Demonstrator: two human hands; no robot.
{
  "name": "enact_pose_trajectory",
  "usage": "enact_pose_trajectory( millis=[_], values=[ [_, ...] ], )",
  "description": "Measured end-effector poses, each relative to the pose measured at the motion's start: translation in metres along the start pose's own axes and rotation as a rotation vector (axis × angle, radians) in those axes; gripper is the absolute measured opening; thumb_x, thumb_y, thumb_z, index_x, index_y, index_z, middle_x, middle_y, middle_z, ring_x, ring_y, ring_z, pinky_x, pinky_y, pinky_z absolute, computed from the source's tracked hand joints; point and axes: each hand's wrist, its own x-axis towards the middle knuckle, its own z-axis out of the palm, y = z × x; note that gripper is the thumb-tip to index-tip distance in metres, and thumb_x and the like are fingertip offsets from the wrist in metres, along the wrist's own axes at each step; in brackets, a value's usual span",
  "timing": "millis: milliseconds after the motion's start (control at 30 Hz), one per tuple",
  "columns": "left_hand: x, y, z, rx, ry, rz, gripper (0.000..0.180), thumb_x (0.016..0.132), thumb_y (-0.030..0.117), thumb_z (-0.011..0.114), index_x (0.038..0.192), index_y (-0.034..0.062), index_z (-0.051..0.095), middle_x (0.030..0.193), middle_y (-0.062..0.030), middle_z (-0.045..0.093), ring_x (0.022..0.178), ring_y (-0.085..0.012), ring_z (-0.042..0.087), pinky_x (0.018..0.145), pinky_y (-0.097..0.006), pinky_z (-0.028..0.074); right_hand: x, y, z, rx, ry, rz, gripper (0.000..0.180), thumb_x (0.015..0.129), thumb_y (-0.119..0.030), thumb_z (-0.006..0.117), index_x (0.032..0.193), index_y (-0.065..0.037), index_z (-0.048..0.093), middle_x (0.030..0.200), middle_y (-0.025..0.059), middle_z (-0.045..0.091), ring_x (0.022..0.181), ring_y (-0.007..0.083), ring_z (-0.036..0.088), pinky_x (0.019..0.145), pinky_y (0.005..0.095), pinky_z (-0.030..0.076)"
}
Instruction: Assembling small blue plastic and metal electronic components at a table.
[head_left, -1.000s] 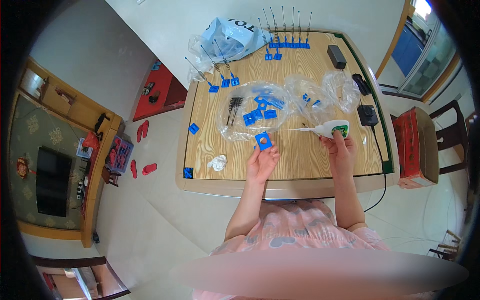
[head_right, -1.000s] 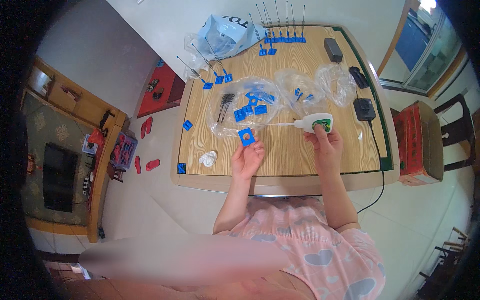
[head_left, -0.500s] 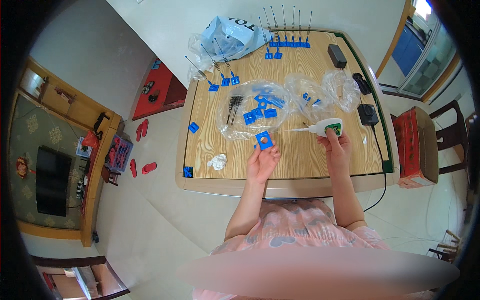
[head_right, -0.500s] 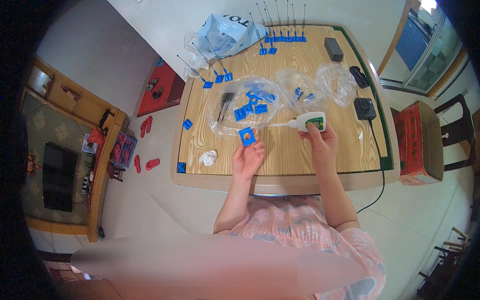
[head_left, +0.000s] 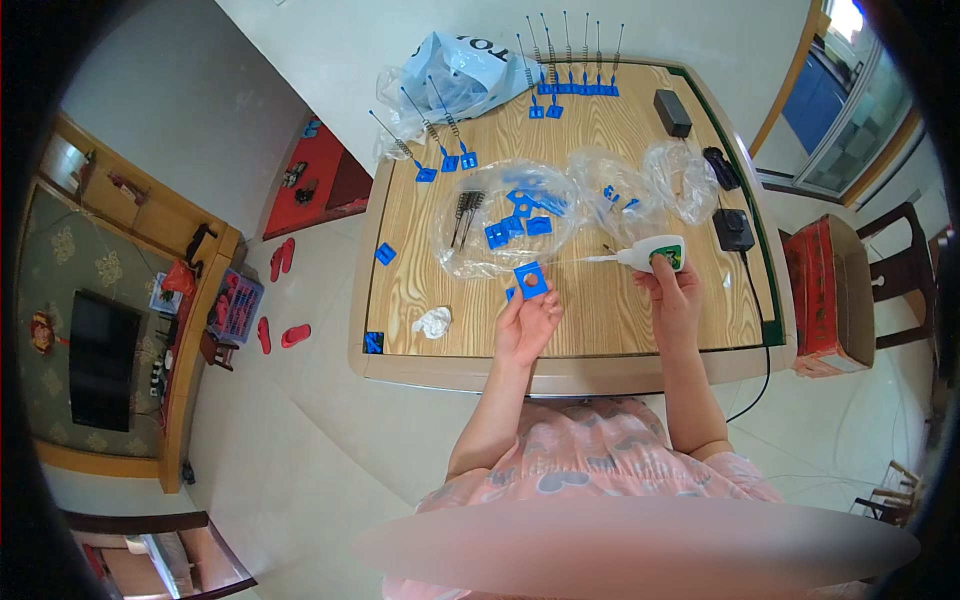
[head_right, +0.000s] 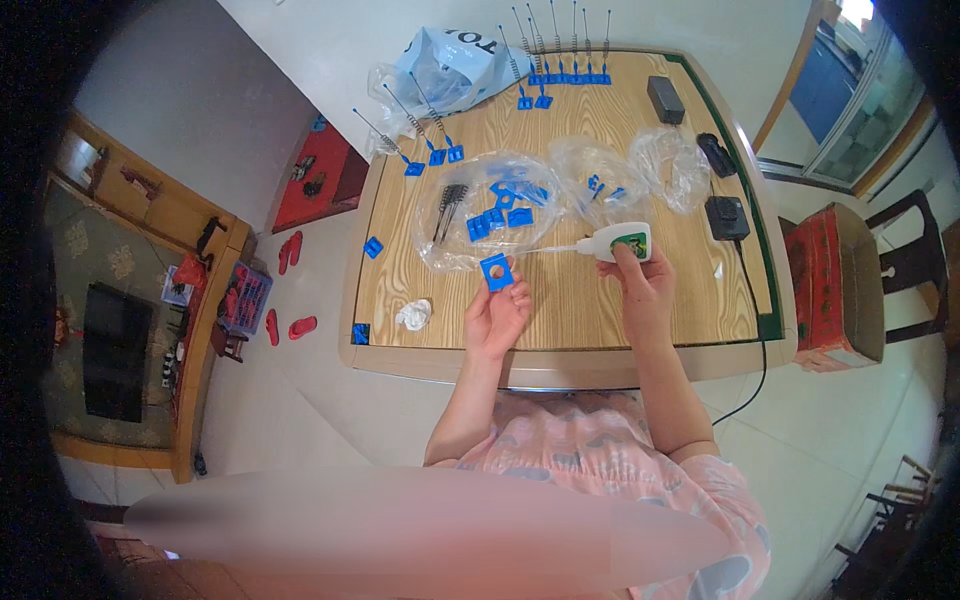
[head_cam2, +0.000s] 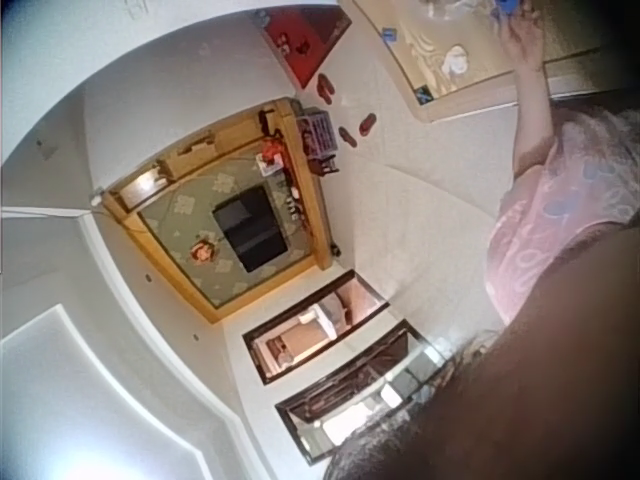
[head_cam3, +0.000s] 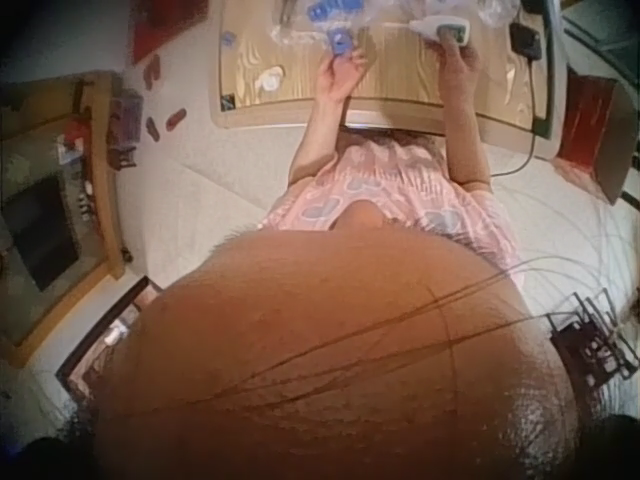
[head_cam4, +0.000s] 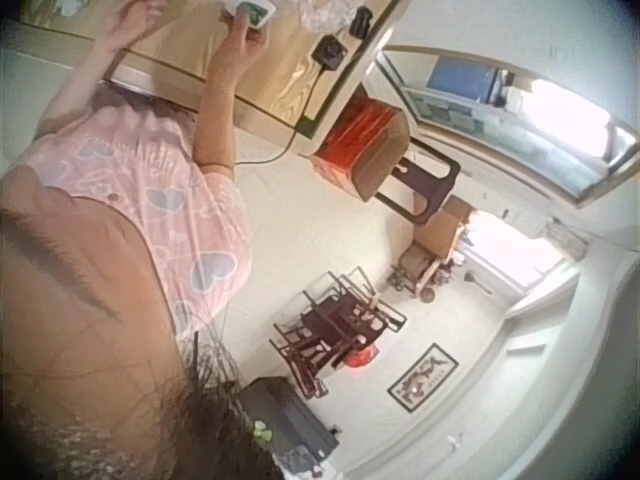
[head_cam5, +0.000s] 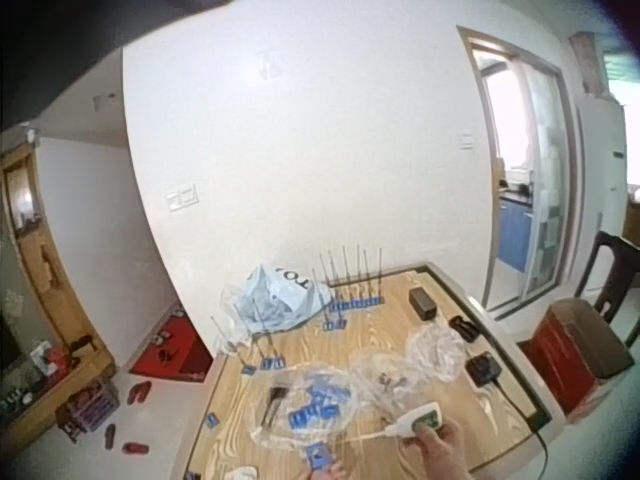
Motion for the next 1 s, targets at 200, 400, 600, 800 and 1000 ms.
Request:
enact_pose_trajectory(
  millis=[200,400,600,800,1000],
  values=[
    [0.0003,0.0005,-0.0023,0.002,0.001,0.003,0.048,0.089,0.022,0.054,0.129,0.0028,0.036,0.105,-0.0107,0.051,0.09,-0.0199,0.045,0.078,-0.032,0.04,0.0004,-0.0027,0.0032,-0.02,0.016,-0.022,0.013,0.089,-0.011,0.056,0.096,-0.001,0.058,0.084,0.0072,0.064,0.069,0.0117,0.061,0.063,0.0236,0.05],
    [0.0014,0.0005,-0.0043,0.013,0.0,0.004,0.049,0.089,0.024,0.053,0.129,0.0022,0.037,0.106,-0.0109,0.054,0.09,-0.0198,0.046,0.079,-0.032,0.04,0.002,-0.0025,0.0026,-0.022,-0.004,-0.031,0.012,0.089,-0.011,0.056,0.096,-0.001,0.058,0.085,0.0074,0.064,0.068,0.0115,0.061,0.063,0.023,0.049],
    [0.0017,0.0014,-0.006,0.005,-0.014,-0.007,0.048,0.089,0.023,0.053,0.129,0.0035,0.038,0.107,-0.0105,0.054,0.091,-0.0199,0.046,0.079,-0.032,0.04,0.0043,0.0022,-0.0015,-0.022,0.0,-0.038,0.013,0.088,-0.01,0.057,0.095,0.0,0.06,0.085,0.0081,0.063,0.072,0.0135,0.06,0.063,0.0272,0.049],
    [0.0006,0.0013,-0.0059,0.009,-0.001,0.0,0.048,0.089,0.023,0.054,0.129,0.0037,0.037,0.108,-0.0104,0.054,0.091,-0.0198,0.047,0.079,-0.032,0.04,0.0043,0.002,0.0005,-0.013,0.001,-0.034,0.013,0.087,-0.01,0.057,0.096,0.0,0.059,0.085,0.0074,0.063,0.072,0.0132,0.06,0.064,0.0267,0.049],
    [0.0006,0.001,-0.0051,0.008,0.007,-0.001,0.049,0.089,0.024,0.054,0.129,0.0037,0.037,0.108,-0.0101,0.054,0.091,-0.0195,0.046,0.079,-0.032,0.04,0.0049,0.0035,-0.0005,0.003,0.001,-0.023,0.014,0.087,-0.009,0.057,0.097,0.0,0.059,0.086,0.0073,0.063,0.073,0.0131,0.06,0.065,0.0264,0.049]
  ],
)
